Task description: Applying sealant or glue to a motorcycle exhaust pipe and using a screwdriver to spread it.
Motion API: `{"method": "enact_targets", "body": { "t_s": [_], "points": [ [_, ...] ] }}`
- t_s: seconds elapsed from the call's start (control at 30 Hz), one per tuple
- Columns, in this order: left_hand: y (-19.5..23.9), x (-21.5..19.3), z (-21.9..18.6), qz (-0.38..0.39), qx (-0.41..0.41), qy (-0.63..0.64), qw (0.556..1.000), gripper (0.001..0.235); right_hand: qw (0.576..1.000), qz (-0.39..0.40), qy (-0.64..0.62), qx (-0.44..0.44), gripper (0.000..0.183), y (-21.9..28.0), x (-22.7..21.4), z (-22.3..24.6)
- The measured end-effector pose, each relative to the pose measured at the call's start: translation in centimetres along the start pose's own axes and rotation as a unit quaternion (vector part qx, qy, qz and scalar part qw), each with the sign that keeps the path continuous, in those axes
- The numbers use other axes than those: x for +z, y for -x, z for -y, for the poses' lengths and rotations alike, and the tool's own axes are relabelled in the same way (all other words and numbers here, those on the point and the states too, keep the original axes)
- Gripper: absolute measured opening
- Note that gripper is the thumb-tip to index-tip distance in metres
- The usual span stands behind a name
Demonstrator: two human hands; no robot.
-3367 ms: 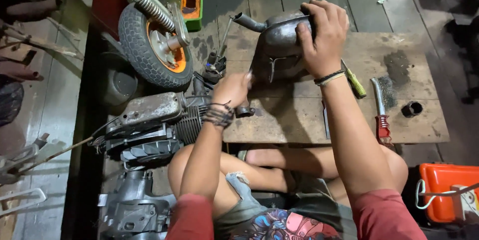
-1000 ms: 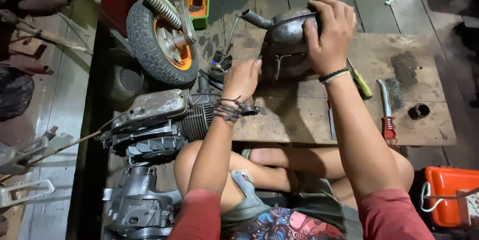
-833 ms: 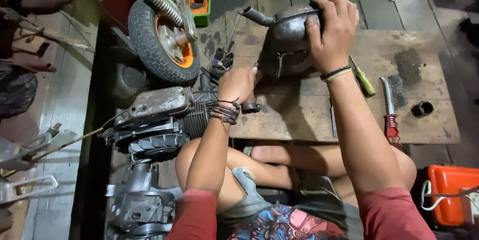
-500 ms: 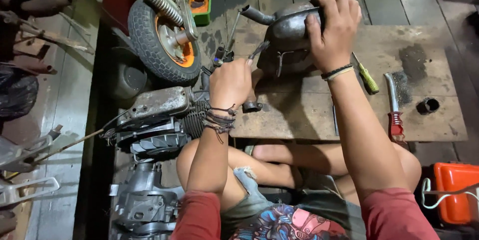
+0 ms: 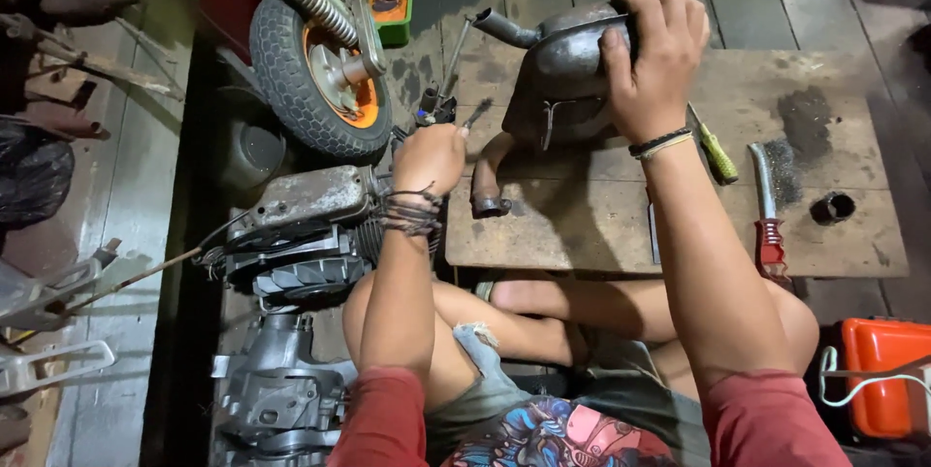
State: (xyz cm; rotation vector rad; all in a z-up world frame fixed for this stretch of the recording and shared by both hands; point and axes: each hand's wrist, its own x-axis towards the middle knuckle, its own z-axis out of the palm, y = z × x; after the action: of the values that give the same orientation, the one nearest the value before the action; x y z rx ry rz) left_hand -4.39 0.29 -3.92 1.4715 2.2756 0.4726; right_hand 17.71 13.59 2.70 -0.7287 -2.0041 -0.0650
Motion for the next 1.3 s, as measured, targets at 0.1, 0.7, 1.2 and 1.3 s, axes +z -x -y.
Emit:
{"method": "enact_targets", "body": {
  "t_s": [0.1, 0.7, 1.2, 1.3],
  "points": [
    [0.6, -0.7, 0.1, -0.033, 0.106, 0.141, 0.984, 0.039, 1.000, -0.004, 0.008, -0.001, 0.032, 0.1, 0.0, 0.1],
    [-0.2, 0.8, -0.2, -0.016, 0.073, 0.144, 0.987, 0.041, 1.000, 0.005, 0.000, -0.006, 0.032, 0.0, 0.1, -0.2],
    [0.8, 2.0, -3.9, -0.043, 0.141, 0.467, 0.872, 0.026, 1.000, 0.027, -0.014, -0.002, 0.035, -0.2, 0.1, -0.6],
    [1.9, 0.7, -5.8, -0.211, 0.289, 0.389, 0.849, 0.026, 0.995, 0.026, -0.093, 0.039, 0.037, 0.0, 1.5, -2.3]
  ]
}}
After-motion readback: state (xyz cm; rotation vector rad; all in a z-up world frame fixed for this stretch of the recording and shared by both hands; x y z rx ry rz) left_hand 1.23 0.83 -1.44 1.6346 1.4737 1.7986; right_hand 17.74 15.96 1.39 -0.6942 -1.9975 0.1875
